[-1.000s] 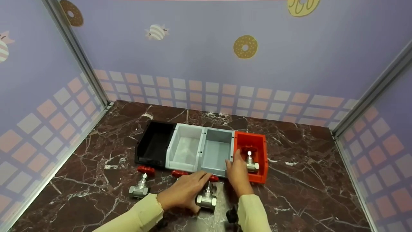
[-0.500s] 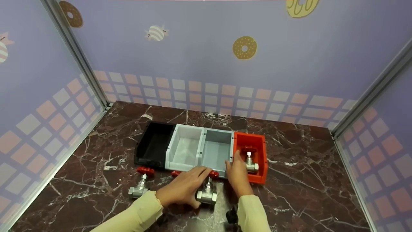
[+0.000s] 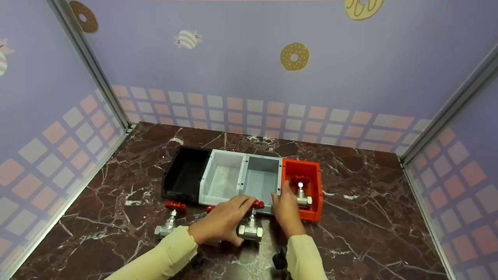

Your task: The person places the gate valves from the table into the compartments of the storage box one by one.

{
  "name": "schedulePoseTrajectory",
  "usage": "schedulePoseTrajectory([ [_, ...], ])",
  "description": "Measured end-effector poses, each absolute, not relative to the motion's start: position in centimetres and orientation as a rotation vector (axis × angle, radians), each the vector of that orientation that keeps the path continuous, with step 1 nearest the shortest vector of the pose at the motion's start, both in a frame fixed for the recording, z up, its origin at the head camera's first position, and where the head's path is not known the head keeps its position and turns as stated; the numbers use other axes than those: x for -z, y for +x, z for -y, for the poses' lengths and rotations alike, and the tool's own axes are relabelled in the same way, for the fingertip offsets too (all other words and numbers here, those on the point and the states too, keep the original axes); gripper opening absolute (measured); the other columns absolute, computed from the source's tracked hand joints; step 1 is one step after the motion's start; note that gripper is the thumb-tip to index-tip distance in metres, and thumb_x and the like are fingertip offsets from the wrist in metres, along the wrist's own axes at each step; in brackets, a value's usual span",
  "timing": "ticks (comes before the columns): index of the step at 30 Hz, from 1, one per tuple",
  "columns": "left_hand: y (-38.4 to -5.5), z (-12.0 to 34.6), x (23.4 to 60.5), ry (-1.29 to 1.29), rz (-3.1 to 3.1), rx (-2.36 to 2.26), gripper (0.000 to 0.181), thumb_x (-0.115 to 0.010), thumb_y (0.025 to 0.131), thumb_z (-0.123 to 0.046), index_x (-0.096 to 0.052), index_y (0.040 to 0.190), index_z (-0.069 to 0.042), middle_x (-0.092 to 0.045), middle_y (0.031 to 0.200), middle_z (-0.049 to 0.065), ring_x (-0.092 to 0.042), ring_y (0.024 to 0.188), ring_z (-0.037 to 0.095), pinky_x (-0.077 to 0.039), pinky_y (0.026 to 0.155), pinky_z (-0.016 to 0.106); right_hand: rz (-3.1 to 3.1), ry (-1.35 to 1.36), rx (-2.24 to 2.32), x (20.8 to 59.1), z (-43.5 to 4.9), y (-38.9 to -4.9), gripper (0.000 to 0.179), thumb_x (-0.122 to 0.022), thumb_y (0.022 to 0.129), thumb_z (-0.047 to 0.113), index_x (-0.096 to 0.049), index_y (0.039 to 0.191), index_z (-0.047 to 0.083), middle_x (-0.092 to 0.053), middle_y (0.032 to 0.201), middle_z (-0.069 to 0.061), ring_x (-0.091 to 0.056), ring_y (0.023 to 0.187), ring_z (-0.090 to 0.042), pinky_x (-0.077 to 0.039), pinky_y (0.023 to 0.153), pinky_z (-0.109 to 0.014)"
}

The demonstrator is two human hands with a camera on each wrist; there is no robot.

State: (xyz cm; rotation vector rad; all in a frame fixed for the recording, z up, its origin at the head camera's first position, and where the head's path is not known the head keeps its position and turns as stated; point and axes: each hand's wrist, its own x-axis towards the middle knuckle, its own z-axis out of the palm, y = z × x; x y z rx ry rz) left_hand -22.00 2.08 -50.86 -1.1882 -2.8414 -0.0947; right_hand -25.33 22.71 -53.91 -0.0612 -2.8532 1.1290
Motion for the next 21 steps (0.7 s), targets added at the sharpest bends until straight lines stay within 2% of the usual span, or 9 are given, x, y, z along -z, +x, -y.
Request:
schedulePoseTrajectory([
  [3, -22.1, -2.1, 50.7, -1.185, 2.848, 0.114, 0.119, -0.089, 0.049, -0.053, -0.034, 0.145, -0.008, -0.048, 0.136, 0.004, -0.052, 0.118, 0.018, -0.052, 0.089, 0.028, 2.862, -0.065, -1.128, 53.9, -22.7, -25.3, 0.071, -0.057, 0.097, 0.017, -0.018, 0.149, -0.012, -0.040, 0.142, -0.036, -0.058, 0.114, -0.041, -0.048, 0.086, -0.046],
  [6, -22.4, -2.1, 50.6, -1.182, 2.852, 0.116, 0.119, -0.089, 0.049, -0.052, -0.035, 0.145, -0.008, -0.048, 0.136, 0.004, -0.052, 0.118, 0.018, -0.053, 0.087, 0.028, 2.855, -0.064, -1.128, 53.9, -22.7, -25.3, 0.070, -0.057, 0.097, 0.017, -0.019, 0.148, -0.012, -0.039, 0.142, -0.036, -0.056, 0.117, -0.041, -0.048, 0.088, -0.048],
  [13, -22.9, -2.2, 50.4, -1.175, 2.823, 0.124, 0.118, -0.089, 0.048, -0.052, -0.036, 0.144, -0.008, -0.050, 0.133, 0.004, -0.053, 0.117, 0.019, -0.053, 0.088, 0.029, 2.836, -0.056, -1.135, 54.1, -22.8, -25.4, 0.070, -0.058, 0.096, 0.017, -0.020, 0.147, -0.013, -0.037, 0.142, -0.038, -0.048, 0.125, -0.046, -0.044, 0.098, -0.054],
  [21, -23.4, -2.3, 50.2, -1.164, 2.791, 0.129, 0.117, -0.090, 0.047, -0.053, -0.038, 0.142, -0.008, -0.051, 0.130, 0.004, -0.053, 0.115, 0.019, -0.054, 0.084, 0.029, 2.821, -0.058, -1.130, 54.1, -22.8, -25.4, 0.070, -0.059, 0.095, 0.016, -0.022, 0.147, -0.013, -0.038, 0.141, -0.038, -0.046, 0.127, -0.047, -0.041, 0.102, -0.055],
])
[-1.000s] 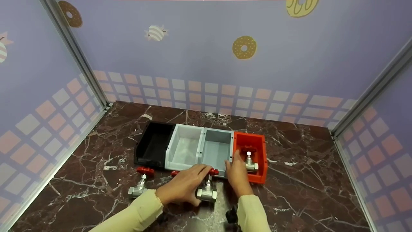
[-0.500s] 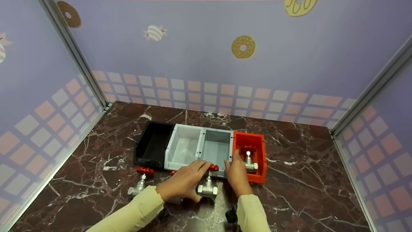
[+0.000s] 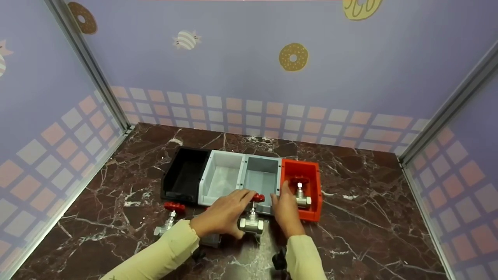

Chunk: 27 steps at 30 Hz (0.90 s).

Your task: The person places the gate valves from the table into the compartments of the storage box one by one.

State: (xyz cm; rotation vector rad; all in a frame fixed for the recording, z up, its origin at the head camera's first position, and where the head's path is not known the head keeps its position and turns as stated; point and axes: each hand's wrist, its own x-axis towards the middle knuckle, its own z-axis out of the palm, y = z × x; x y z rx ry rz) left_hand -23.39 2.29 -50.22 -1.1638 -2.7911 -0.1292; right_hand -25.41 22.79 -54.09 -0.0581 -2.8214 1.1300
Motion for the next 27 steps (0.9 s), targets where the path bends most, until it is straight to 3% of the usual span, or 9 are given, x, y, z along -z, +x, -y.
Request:
schedulePoseTrajectory([
  [27, -24.7, -2.9, 50.1, -1.157, 2.808, 0.142, 0.113, -0.090, 0.048, -0.050, -0.039, 0.139, -0.009, -0.050, 0.128, 0.004, -0.053, 0.113, 0.018, -0.054, 0.084, 0.028, 2.827, -0.065, -1.120, 54.0, -22.7, -25.3, 0.069, -0.059, 0.095, 0.016, -0.023, 0.148, -0.012, -0.039, 0.141, -0.037, -0.048, 0.126, -0.047, -0.042, 0.102, -0.055],
])
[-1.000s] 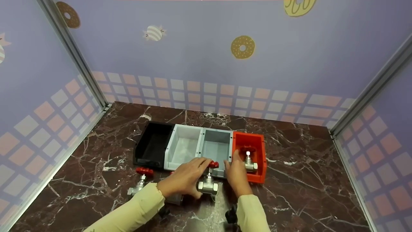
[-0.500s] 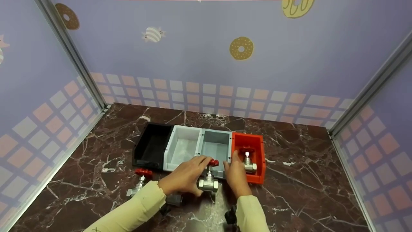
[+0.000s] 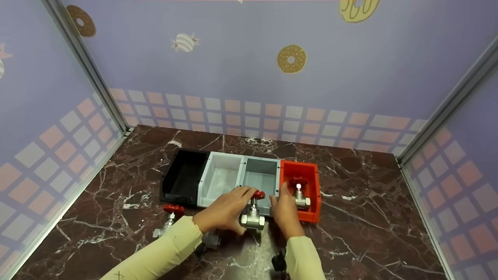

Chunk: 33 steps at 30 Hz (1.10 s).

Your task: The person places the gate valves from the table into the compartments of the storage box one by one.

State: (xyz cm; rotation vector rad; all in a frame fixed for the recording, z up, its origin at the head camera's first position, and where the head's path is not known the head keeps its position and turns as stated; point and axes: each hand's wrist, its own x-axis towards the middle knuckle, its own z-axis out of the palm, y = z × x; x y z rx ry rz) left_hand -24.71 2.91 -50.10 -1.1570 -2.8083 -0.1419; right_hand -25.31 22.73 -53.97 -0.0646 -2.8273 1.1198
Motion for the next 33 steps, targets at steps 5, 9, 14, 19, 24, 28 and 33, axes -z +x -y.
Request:
schedulePoseTrajectory([
  [5, -24.9, -2.9, 49.9, -1.151, 2.809, 0.119, 0.112, -0.090, 0.047, -0.051, -0.039, 0.138, -0.008, -0.051, 0.127, 0.004, -0.053, 0.114, 0.018, -0.053, 0.085, 0.028, 2.829, -0.074, -1.134, 53.9, -22.7, -25.2, 0.069, -0.059, 0.095, 0.016, -0.023, 0.148, -0.010, -0.038, 0.144, -0.035, -0.047, 0.127, -0.046, -0.041, 0.103, -0.055],
  [9, -25.1, -2.9, 49.8, -1.152, 2.806, 0.114, 0.112, -0.089, 0.049, -0.050, -0.039, 0.139, -0.008, -0.051, 0.128, 0.004, -0.053, 0.114, 0.018, -0.053, 0.085, 0.029, 2.824, -0.064, -1.126, 54.0, -22.8, -25.2, 0.069, -0.060, 0.095, 0.014, -0.023, 0.147, -0.012, -0.038, 0.142, -0.036, -0.047, 0.126, -0.046, -0.041, 0.103, -0.055],
  [14, -25.4, -3.0, 49.6, -1.159, 2.813, 0.138, 0.110, -0.089, 0.050, -0.048, -0.039, 0.139, -0.008, -0.052, 0.126, 0.003, -0.053, 0.113, 0.018, -0.053, 0.087, 0.029, 2.819, -0.056, -1.112, 53.9, -22.7, -25.2, 0.070, -0.060, 0.094, 0.014, -0.024, 0.147, -0.013, -0.039, 0.142, -0.037, -0.048, 0.126, -0.047, -0.041, 0.103, -0.054],
  [19, -25.7, -3.1, 49.7, -1.160, 2.814, 0.140, 0.107, -0.089, 0.049, -0.047, -0.041, 0.135, -0.009, -0.052, 0.123, 0.003, -0.054, 0.110, 0.018, -0.052, 0.088, 0.029, 2.802, -0.044, -1.118, 54.0, -22.7, -25.2, 0.069, -0.061, 0.094, 0.013, -0.024, 0.146, -0.014, -0.039, 0.140, -0.038, -0.048, 0.125, -0.047, -0.041, 0.102, -0.055],
  [24, -25.9, -3.2, 49.7, -1.154, 2.830, 0.140, 0.110, -0.089, 0.050, -0.047, -0.039, 0.139, -0.007, -0.051, 0.128, 0.005, -0.053, 0.114, 0.019, -0.052, 0.089, 0.029, 2.796, -0.030, -1.123, 54.2, -22.8, -25.2, 0.069, -0.060, 0.094, 0.014, -0.024, 0.146, -0.014, -0.040, 0.140, -0.039, -0.049, 0.124, -0.047, -0.042, 0.102, -0.054],
  [28, -26.1, -3.3, 49.6, -1.153, 2.829, 0.133, 0.114, -0.090, 0.050, -0.048, -0.037, 0.142, -0.006, -0.050, 0.131, 0.006, -0.053, 0.117, 0.020, -0.052, 0.091, 0.030, 2.786, -0.019, -1.125, 54.2, -22.9, -25.3, 0.069, -0.061, 0.094, 0.015, -0.025, 0.146, -0.014, -0.040, 0.139, -0.039, -0.050, 0.123, -0.047, -0.042, 0.102, -0.054],
  [33, -26.4, -3.3, 49.5, -1.152, 2.819, 0.127, 0.113, -0.090, 0.049, -0.049, -0.038, 0.140, -0.007, -0.051, 0.130, 0.007, -0.053, 0.118, 0.021, -0.051, 0.093, 0.030, 2.799, -0.028, -1.139, 54.2, -22.9, -25.3, 0.070, -0.061, 0.094, 0.015, -0.024, 0.146, -0.013, -0.039, 0.140, -0.038, -0.049, 0.124, -0.047, -0.041, 0.102, -0.054],
])
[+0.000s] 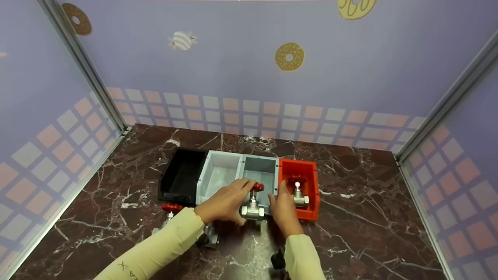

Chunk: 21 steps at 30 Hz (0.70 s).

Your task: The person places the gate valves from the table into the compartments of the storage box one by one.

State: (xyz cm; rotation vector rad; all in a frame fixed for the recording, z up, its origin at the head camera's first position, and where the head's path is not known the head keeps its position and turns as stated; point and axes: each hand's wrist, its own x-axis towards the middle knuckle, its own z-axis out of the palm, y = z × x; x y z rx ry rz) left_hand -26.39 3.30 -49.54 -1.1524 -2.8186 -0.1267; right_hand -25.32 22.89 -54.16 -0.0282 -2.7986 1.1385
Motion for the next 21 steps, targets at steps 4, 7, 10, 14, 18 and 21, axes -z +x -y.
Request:
schedulePoseTrajectory([
  [4, -26.6, -3.3, 49.5, -1.147, 2.816, 0.122, 0.110, -0.089, 0.049, -0.048, -0.039, 0.138, -0.007, -0.051, 0.129, 0.006, -0.054, 0.116, 0.020, -0.053, 0.089, 0.030, 2.822, -0.046, -1.142, 54.1, -22.9, -25.4, 0.071, -0.060, 0.095, 0.015, -0.022, 0.147, -0.012, -0.036, 0.143, -0.037, -0.046, 0.128, -0.047, -0.040, 0.104, -0.055],
  [7, -26.8, -3.3, 49.3, -1.146, 2.830, 0.124, 0.109, -0.089, 0.051, -0.048, -0.038, 0.139, -0.008, -0.050, 0.130, 0.006, -0.053, 0.118, 0.020, -0.053, 0.088, 0.030, 2.829, -0.053, -1.127, 54.1, -22.9, -25.4, 0.071, -0.061, 0.094, 0.016, -0.022, 0.147, -0.013, -0.038, 0.142, -0.037, -0.046, 0.128, -0.047, -0.039, 0.105, -0.055],
  [10, -26.9, -3.3, 49.3, -1.148, 2.839, 0.123, 0.110, -0.089, 0.052, -0.048, -0.037, 0.140, -0.007, -0.050, 0.132, 0.007, -0.053, 0.120, 0.021, -0.053, 0.089, 0.031, 2.821, -0.045, -1.111, 54.1, -22.9, -25.4, 0.072, -0.062, 0.093, 0.016, -0.024, 0.146, -0.013, -0.040, 0.140, -0.038, -0.048, 0.126, -0.047, -0.040, 0.104, -0.054],
  [14, -27.2, -3.4, 49.4, -1.147, 2.836, 0.124, 0.111, -0.090, 0.051, -0.050, -0.038, 0.139, -0.007, -0.050, 0.132, 0.007, -0.053, 0.120, 0.021, -0.053, 0.089, 0.031, 2.813, -0.031, -1.107, 54.2, -22.9, -25.4, 0.072, -0.063, 0.093, 0.015, -0.025, 0.146, -0.014, -0.042, 0.139, -0.038, -0.049, 0.125, -0.047, -0.041, 0.103, -0.054],
  [18, -27.4, -3.5, 49.4, -1.151, 2.842, 0.131, 0.110, -0.090, 0.051, -0.049, -0.038, 0.139, -0.008, -0.050, 0.133, 0.007, -0.052, 0.121, 0.020, -0.053, 0.091, 0.031, 2.814, -0.032, -1.118, 54.2, -22.9, -25.5, 0.072, -0.063, 0.093, 0.015, -0.024, 0.146, -0.014, -0.042, 0.139, -0.038, -0.049, 0.125, -0.046, -0.040, 0.103, -0.054],
  [21, -27.5, -3.6, 49.4, -1.154, 2.856, 0.136, 0.110, -0.089, 0.053, -0.048, -0.037, 0.140, -0.008, -0.049, 0.135, 0.007, -0.051, 0.123, 0.020, -0.051, 0.094, 0.032, 2.823, -0.037, -1.128, 54.2, -22.9, -25.5, 0.072, -0.062, 0.093, 0.015, -0.023, 0.147, -0.014, -0.040, 0.141, -0.038, -0.047, 0.127, -0.046, -0.039, 0.105, -0.054],
])
